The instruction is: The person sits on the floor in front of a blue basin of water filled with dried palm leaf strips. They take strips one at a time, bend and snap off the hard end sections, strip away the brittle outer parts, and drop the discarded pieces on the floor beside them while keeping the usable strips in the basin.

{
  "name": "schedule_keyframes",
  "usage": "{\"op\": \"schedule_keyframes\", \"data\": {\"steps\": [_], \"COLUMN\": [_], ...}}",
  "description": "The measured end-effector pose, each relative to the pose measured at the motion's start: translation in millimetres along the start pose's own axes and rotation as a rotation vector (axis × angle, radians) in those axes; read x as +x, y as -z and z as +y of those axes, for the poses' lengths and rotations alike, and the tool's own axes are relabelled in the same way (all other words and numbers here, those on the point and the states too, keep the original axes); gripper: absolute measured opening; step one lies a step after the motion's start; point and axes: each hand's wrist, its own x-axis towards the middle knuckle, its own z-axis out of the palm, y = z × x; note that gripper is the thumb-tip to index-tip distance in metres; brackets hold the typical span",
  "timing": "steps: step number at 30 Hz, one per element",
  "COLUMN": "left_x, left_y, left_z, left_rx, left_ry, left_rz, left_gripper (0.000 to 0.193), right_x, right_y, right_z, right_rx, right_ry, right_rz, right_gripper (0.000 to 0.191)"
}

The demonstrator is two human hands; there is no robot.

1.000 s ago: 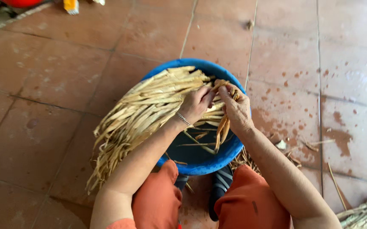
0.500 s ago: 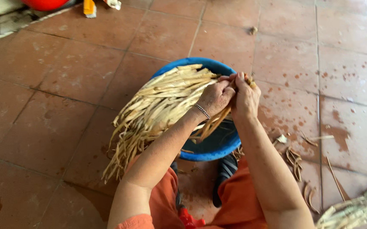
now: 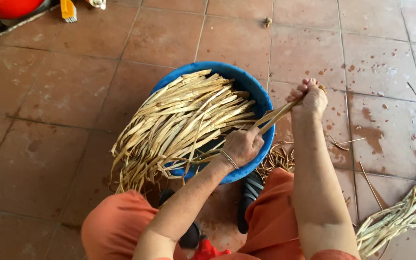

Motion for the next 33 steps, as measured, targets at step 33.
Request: {"op": "schedule_keyframes", "data": {"steps": [33], "left_x": [-157], "left_y": [31], "left_z": [3], "left_rx": [0.164], "left_ry": [-0.152], "left_rz": [-0.24], "left_gripper": [0.009], "right_x": [38], "right_y": [242], "right_z": [-167], "right_rx": [-0.155], "right_ry": [0.213], "right_rz": [0.446], "right_gripper": [0.012]}}
